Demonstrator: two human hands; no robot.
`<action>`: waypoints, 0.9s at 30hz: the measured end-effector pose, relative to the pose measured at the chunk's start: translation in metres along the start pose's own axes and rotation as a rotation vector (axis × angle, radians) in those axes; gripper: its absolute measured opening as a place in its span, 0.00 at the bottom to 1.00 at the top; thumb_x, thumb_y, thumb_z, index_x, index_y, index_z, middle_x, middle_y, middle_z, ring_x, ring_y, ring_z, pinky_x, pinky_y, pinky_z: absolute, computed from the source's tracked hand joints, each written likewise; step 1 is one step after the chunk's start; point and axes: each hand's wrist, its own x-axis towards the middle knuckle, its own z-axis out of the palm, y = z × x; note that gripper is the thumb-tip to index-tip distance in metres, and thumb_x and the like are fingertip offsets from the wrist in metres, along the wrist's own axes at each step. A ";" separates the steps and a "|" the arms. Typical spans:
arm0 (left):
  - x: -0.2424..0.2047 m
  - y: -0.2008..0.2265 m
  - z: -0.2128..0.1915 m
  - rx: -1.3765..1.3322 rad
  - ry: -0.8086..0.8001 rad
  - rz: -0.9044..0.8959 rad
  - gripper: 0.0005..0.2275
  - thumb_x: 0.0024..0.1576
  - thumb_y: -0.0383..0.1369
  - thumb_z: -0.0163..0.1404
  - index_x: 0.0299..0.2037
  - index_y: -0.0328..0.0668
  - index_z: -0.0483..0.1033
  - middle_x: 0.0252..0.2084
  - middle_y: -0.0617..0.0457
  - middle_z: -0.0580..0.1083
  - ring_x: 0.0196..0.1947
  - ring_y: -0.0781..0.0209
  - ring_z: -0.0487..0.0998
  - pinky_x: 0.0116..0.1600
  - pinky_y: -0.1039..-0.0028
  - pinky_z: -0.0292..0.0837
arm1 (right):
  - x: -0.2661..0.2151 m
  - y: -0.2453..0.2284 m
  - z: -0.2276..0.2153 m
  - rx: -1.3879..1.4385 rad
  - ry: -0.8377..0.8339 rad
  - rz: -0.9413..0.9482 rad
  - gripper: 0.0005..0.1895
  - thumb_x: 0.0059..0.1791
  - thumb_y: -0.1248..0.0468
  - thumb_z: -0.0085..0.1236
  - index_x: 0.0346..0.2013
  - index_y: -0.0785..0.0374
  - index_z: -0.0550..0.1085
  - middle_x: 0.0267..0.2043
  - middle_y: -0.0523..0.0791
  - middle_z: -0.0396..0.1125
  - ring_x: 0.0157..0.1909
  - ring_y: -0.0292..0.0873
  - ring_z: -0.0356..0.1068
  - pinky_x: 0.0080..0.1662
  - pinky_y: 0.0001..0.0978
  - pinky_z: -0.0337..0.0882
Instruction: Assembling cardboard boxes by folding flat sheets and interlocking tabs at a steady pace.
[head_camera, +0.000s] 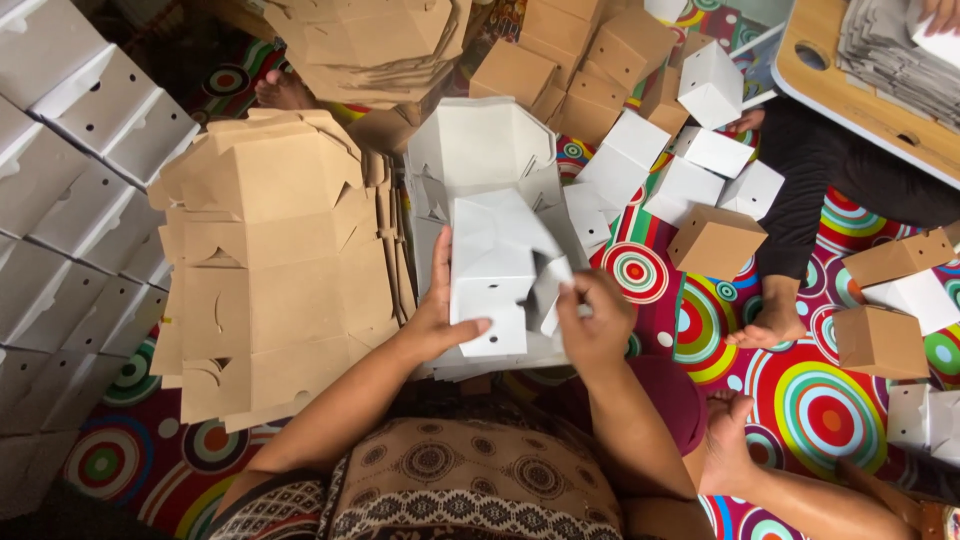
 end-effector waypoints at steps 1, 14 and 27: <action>0.004 -0.004 -0.007 0.002 -0.003 0.007 0.54 0.51 0.30 0.59 0.74 0.43 0.18 0.74 0.19 0.32 0.72 0.14 0.30 0.69 0.27 0.30 | 0.004 -0.005 0.000 -0.001 0.005 -0.006 0.04 0.48 0.69 0.63 0.30 0.57 0.80 0.19 0.40 0.65 0.22 0.42 0.65 0.31 0.31 0.68; 0.000 -0.022 -0.025 0.334 0.097 0.170 0.50 0.45 0.42 0.64 0.75 0.39 0.45 0.67 0.35 0.51 0.71 0.33 0.50 0.73 0.39 0.41 | -0.012 -0.008 0.000 -0.135 -0.056 -0.411 0.12 0.46 0.71 0.60 0.44 0.64 0.80 0.28 0.44 0.71 0.25 0.42 0.72 0.29 0.30 0.75; 0.015 0.038 0.002 -0.297 0.435 -0.464 0.45 0.55 0.51 0.52 0.73 0.27 0.41 0.67 0.22 0.56 0.71 0.26 0.54 0.69 0.37 0.51 | 0.006 -0.042 -0.021 -0.478 -0.243 -0.397 0.15 0.42 0.51 0.73 0.38 0.52 0.80 0.60 0.48 0.69 0.68 0.64 0.56 0.62 0.85 0.33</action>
